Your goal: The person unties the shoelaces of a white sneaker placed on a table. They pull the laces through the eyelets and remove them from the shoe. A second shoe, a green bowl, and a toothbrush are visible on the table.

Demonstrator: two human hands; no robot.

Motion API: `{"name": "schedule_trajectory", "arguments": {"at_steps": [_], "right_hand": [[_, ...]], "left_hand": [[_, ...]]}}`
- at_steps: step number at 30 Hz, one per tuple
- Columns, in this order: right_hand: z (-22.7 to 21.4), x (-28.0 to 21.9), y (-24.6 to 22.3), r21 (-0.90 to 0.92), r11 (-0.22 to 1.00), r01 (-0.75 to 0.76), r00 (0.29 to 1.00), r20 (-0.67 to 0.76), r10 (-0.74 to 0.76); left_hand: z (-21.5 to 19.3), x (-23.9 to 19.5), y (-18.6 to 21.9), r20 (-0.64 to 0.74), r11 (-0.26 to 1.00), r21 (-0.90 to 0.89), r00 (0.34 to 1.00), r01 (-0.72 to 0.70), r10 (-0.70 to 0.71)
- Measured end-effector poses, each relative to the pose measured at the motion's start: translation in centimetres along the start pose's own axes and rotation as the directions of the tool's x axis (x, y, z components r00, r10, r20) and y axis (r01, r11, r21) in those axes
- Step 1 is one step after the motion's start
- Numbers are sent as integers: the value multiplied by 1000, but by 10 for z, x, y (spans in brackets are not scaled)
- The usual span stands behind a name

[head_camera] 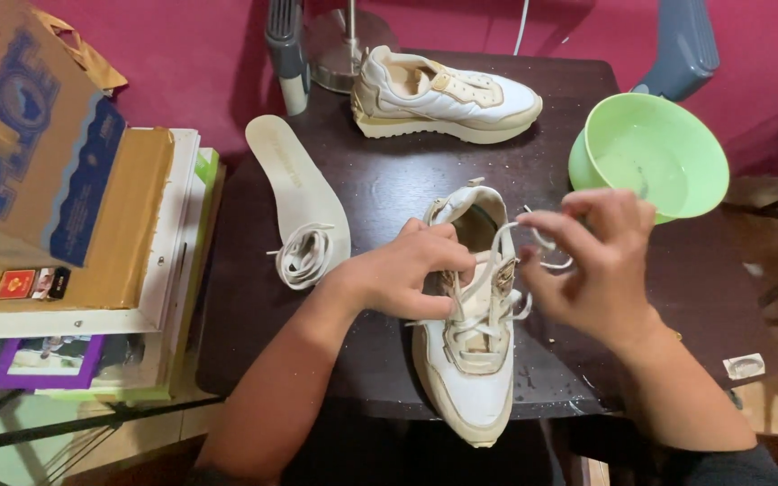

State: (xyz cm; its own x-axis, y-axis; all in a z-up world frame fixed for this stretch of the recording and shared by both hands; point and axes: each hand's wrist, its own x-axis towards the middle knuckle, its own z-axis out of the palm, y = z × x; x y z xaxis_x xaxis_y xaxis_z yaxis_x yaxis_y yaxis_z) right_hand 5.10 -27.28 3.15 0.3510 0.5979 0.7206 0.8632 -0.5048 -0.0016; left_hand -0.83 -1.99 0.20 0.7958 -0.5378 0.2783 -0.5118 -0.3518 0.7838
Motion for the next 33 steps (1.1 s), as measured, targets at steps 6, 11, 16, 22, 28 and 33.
{"name": "schedule_trajectory", "arguments": {"at_steps": [6,11,16,22,28,33], "right_hand": [[13,11,-45,218,953,211,970,71,-231],[13,15,-43,253,922,293,944,76,-321],[14,4,-29,120,980,156,983,78,-166],[8,-5,31,107,987,-122,991,-41,127],[13,-1,45,-118,985,-127,980,141,143],[-18,22,2,386,920,-64,908,405,-107]], "left_hand": [[4,0,-11,6,1000,-24,1000,-8,8],[5,2,-10,5,999,-38,1000,-18,18],[3,1,-2,-20,1000,9,1000,-20,21],[7,-2,-7,-33,998,45,999,-39,40],[33,3,1,-332,840,543,915,-12,228],[52,3,31,-399,764,642,879,65,261]]}}
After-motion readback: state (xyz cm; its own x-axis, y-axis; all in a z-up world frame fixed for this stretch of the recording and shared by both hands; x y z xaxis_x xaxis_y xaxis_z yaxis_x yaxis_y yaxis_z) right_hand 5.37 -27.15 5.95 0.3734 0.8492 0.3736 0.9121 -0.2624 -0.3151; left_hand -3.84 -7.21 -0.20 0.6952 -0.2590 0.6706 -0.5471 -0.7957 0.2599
